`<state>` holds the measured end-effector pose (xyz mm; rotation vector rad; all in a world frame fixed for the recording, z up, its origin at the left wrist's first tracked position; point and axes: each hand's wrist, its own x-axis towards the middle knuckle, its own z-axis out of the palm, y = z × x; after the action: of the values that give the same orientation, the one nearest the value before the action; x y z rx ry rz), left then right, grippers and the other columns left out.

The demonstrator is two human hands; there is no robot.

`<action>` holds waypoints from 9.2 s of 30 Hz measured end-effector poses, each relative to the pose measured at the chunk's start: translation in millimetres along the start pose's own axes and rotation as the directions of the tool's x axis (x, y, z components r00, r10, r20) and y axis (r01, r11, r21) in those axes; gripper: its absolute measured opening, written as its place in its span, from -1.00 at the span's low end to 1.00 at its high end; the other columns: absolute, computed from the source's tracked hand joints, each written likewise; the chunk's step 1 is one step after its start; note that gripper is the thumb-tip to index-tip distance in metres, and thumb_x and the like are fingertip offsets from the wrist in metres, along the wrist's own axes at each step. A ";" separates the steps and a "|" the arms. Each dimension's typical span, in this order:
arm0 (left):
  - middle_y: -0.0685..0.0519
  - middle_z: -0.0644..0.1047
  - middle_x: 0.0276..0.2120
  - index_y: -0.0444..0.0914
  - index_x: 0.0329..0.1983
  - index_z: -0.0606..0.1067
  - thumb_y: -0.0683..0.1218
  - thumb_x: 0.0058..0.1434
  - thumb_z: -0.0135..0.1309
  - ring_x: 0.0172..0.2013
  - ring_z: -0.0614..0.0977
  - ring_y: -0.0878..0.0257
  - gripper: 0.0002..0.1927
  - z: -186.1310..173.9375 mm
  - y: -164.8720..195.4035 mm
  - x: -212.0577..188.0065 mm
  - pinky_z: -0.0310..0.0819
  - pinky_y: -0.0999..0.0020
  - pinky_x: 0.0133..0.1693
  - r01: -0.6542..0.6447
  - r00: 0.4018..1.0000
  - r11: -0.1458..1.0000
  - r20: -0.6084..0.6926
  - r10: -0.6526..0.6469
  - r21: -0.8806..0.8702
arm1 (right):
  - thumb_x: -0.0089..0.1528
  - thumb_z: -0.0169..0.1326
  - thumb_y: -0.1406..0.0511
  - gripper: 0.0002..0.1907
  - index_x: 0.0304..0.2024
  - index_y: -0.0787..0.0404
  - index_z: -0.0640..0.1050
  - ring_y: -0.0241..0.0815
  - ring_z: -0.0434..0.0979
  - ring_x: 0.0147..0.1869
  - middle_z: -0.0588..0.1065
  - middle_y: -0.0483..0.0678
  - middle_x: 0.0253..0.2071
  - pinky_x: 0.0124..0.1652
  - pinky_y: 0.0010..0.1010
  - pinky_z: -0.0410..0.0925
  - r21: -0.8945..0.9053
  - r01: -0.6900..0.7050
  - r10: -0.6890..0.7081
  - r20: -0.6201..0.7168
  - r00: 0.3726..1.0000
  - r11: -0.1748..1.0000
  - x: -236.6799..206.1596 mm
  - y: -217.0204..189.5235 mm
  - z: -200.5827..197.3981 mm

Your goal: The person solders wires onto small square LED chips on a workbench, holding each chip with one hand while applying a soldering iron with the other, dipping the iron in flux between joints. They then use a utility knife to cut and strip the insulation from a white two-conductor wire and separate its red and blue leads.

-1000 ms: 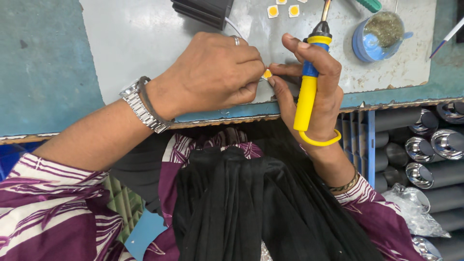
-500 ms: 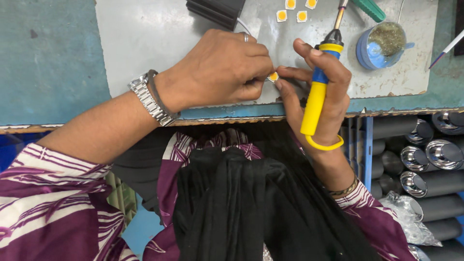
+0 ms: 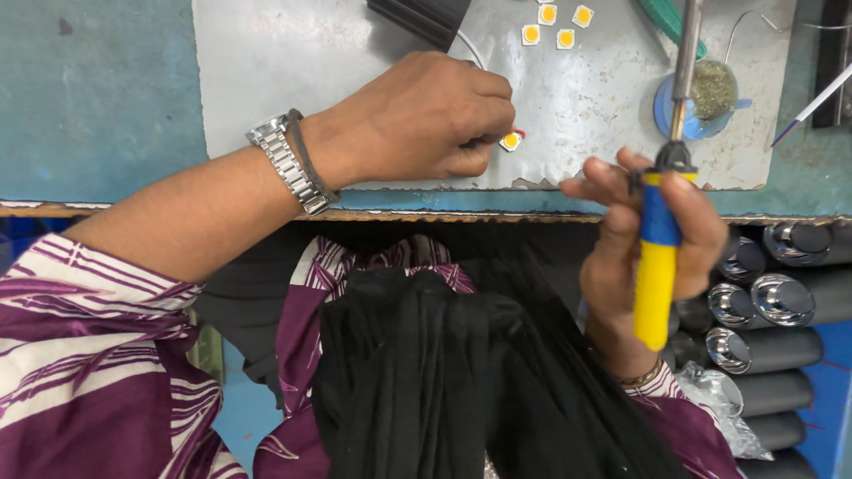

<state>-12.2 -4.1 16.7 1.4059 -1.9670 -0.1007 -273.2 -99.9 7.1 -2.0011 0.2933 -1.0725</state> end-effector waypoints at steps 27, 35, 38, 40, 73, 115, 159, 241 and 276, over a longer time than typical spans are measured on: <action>-0.02 0.51 -0.40 -0.34 -0.45 0.50 -0.22 0.05 0.16 -0.41 0.61 0.00 -0.92 -4.2 -0.6 7.2 0.48 0.10 -0.37 -0.002 1.000 1.000 0.015 0.001 0.027 | 0.39 0.18 0.21 -0.66 -0.18 0.38 0.40 -0.17 0.33 -0.30 0.41 0.07 -0.25 -0.23 -0.49 0.22 -0.165 0.046 -0.076 -0.177 0.981 0.985 34.6 7.0 -51.3; -0.02 0.52 -0.40 -0.35 -0.43 0.53 -0.25 0.06 0.14 -0.42 0.61 0.00 -0.96 -3.4 0.3 9.2 0.49 0.11 -0.36 -0.002 1.000 0.999 0.007 0.002 0.032 | 0.39 0.22 0.22 -0.66 -0.15 0.36 0.41 -0.25 0.33 -0.32 0.42 0.04 -0.24 -0.27 -0.54 0.21 -0.146 0.002 -0.024 -0.147 0.989 0.989 40.3 4.9 -45.9; -0.03 0.53 -0.39 -0.35 -0.42 0.54 -0.25 0.06 0.14 -0.42 0.62 0.00 -0.96 -4.8 0.6 8.9 0.49 0.11 -0.35 0.001 1.000 1.000 0.008 -0.001 0.024 | 0.37 0.21 0.21 -0.67 -0.17 0.36 0.43 -0.27 0.36 -0.35 0.43 0.03 -0.25 -0.29 -0.56 0.24 -0.143 -0.016 -0.004 -0.142 0.990 0.990 43.7 2.7 -43.3; -0.03 0.53 -0.39 -0.35 -0.42 0.54 -0.26 0.06 0.14 -0.41 0.62 0.00 -0.96 -5.2 0.9 9.0 0.50 0.12 -0.34 0.001 1.000 1.000 0.007 -0.001 0.022 | 0.35 0.20 0.20 -0.66 -0.19 0.37 0.44 -0.29 0.35 -0.39 0.43 0.02 -0.25 -0.33 -0.58 0.24 -0.147 -0.031 0.011 -0.135 0.991 0.989 44.1 0.1 -41.9; -0.06 0.47 -0.39 -0.33 -0.40 0.47 -0.21 0.10 0.15 -0.40 0.59 -0.05 -0.91 -15.5 5.5 10.8 0.46 0.05 -0.36 -0.025 0.994 0.999 0.104 0.021 0.037 | 0.25 0.10 0.32 -0.72 -0.18 0.47 0.41 -0.07 0.42 -0.26 0.42 0.15 -0.20 -0.24 -0.36 0.34 -0.011 0.048 -0.049 -0.378 0.925 0.999 40.3 29.7 -100.4; 0.00 0.48 -0.36 -0.30 -0.40 0.45 -0.16 0.13 0.14 -0.39 0.61 0.04 -0.89 -12.0 6.3 7.6 0.51 0.12 -0.34 -0.063 0.993 0.983 0.105 0.046 0.172 | 0.35 0.22 0.25 -0.64 -0.15 0.43 0.40 -0.17 0.35 -0.31 0.43 0.11 -0.22 -0.25 -0.45 0.22 -0.212 0.076 -0.135 -0.276 0.952 0.974 54.1 22.0 -92.6; 0.05 0.52 -0.34 -0.29 -0.45 0.49 -0.16 0.10 0.14 -0.46 0.61 0.09 -0.90 -7.2 8.8 8.9 0.48 0.17 -0.43 -0.057 0.997 0.975 0.057 0.046 0.213 | 0.30 0.36 0.14 -0.60 -0.23 0.38 0.55 -0.24 0.55 -0.33 0.52 0.03 -0.28 -0.25 -0.57 0.41 -0.131 0.000 -0.011 -0.081 0.997 0.991 51.0 -14.6 -56.9; 0.03 0.49 -0.34 -0.29 -0.46 0.48 -0.13 0.09 0.16 -0.45 0.61 0.08 -0.87 -7.0 9.6 9.1 0.48 0.15 -0.42 -0.056 0.997 0.973 0.059 0.044 0.226 | 0.38 0.35 0.20 -0.60 -0.18 0.43 0.52 -0.14 0.53 -0.30 0.50 0.09 -0.27 -0.21 -0.49 0.44 -0.177 0.024 -0.030 -0.033 0.999 0.984 46.0 -22.7 -53.2; 0.06 0.46 -0.31 -0.23 -0.30 0.49 -0.07 0.21 0.21 -0.36 0.59 0.09 -0.84 -4.1 3.8 -1.2 0.47 0.16 -0.33 -0.096 0.994 0.977 0.074 0.084 0.189 | 0.41 0.20 0.00 -0.33 0.35 0.26 0.30 -0.04 0.63 -0.35 0.51 0.17 -0.24 -0.31 -0.31 0.49 0.082 -0.028 0.050 -0.287 0.956 0.996 3.8 2.0 -27.5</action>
<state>-12.7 -0.2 20.9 1.4475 -2.1386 0.0882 -291.9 -118.5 15.9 -1.7608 0.4363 -1.3326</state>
